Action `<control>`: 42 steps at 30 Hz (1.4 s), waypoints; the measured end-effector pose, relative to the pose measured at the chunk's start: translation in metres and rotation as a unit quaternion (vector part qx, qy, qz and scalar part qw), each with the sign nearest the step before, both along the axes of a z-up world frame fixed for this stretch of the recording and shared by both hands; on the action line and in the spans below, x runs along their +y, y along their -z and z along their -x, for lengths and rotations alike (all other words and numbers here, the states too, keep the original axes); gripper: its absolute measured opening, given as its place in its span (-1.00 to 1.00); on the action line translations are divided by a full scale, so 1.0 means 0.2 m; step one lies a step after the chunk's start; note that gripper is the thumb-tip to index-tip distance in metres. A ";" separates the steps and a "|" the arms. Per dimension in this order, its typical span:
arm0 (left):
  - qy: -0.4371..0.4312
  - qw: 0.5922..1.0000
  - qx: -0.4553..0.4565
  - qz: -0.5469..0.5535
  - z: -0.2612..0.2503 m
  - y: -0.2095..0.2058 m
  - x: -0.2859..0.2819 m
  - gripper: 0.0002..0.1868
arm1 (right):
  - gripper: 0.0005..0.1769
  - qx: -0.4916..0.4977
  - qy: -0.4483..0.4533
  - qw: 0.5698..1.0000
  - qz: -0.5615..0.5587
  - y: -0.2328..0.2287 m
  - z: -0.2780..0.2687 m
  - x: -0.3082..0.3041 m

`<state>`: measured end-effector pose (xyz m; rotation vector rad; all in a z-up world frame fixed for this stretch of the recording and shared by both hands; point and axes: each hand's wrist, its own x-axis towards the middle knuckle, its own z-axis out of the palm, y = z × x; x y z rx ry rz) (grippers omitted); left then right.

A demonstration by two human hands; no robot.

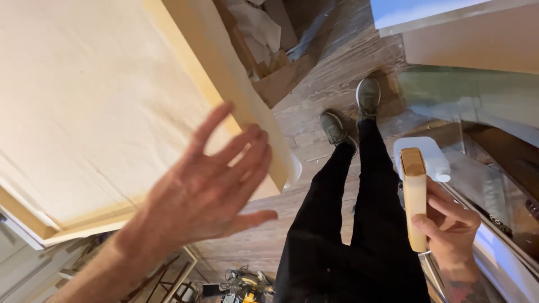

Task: Sand the edges and corners of a wooden art frame using a sanding block.

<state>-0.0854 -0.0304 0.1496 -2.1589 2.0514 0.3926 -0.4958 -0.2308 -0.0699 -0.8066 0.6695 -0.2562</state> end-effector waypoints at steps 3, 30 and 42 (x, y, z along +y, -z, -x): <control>0.082 0.992 -0.046 -0.080 0.13 0.03 -0.02 0.00 | -0.43 -0.028 -0.011 0.999 0.013 0.04 0.02 0.04; -0.578 0.627 0.285 0.437 -0.47 0.64 -0.01 -0.56 | -0.48 -0.233 -0.189 0.930 0.213 -0.20 -1.60 0.40; -0.543 0.683 0.232 0.429 -0.46 0.63 -0.03 -0.61 | -0.47 -0.246 -0.202 0.931 0.181 -0.09 -1.33 0.44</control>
